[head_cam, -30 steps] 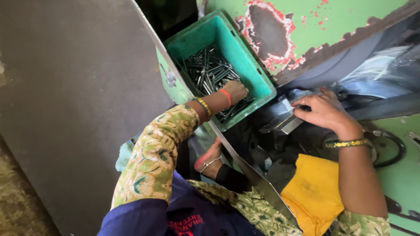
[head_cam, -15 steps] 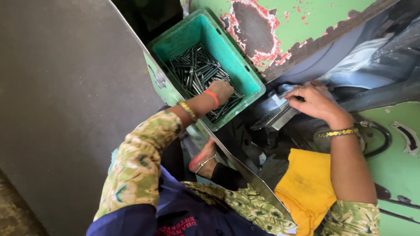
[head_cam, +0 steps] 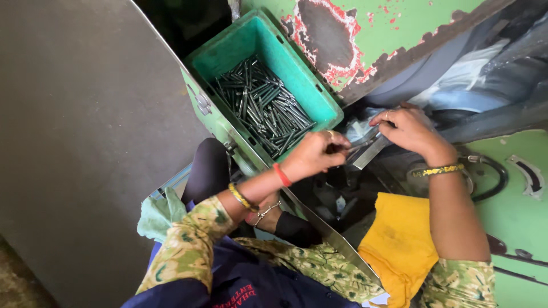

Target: The person repeatedly picks up small metal rods from a green bin and places them into a slot on a green industrial machine. The person handles the rods one at a time, feeding them into the machine's processing area.

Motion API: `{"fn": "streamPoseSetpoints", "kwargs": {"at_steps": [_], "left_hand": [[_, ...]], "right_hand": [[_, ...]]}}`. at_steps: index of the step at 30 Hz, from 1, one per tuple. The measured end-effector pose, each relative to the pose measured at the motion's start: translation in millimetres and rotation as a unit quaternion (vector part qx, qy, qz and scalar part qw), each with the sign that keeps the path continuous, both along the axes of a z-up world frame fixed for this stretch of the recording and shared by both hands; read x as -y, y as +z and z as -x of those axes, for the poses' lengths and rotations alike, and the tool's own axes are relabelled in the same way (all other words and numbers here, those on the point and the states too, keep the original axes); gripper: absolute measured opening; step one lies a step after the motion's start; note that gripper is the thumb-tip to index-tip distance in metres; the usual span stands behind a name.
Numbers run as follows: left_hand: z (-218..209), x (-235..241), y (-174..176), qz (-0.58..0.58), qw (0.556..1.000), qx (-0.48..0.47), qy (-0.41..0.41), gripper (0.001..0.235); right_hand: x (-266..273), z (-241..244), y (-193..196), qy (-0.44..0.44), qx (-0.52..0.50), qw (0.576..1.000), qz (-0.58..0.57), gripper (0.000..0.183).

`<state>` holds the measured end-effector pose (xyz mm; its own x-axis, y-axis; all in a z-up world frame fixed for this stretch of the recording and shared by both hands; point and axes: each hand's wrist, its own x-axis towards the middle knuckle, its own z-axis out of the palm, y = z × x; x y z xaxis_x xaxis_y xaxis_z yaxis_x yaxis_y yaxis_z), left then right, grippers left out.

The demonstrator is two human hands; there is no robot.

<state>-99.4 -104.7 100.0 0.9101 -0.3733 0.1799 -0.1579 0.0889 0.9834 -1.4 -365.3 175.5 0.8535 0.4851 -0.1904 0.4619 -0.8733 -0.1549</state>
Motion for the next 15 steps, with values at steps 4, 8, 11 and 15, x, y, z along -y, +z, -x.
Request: {"fn": "streamPoseSetpoints", "kwargs": {"at_steps": [4,8,11,15], "left_hand": [[3.1,23.7,-6.0,-0.028,0.992,0.109,0.061,0.028],[8.2,30.5,-20.8,-0.104,0.983,0.137,0.060,0.027],[7.9,28.2,-24.1,-0.083,0.980,0.162,0.080,0.028],[6.0,33.8,-19.9,-0.061,0.988,0.096,0.107,0.027]], "right_hand": [[1.5,-1.7,-4.5,0.000,0.012,1.000,-0.010,0.024],[0.4,-1.0,-2.4,0.011,0.021,1.000,-0.015,0.027],[-7.5,3.0,13.1,0.000,-0.023,0.999,-0.040,0.029],[-24.8,18.8,28.9,0.018,-0.092,0.994,0.055,0.056]]}}
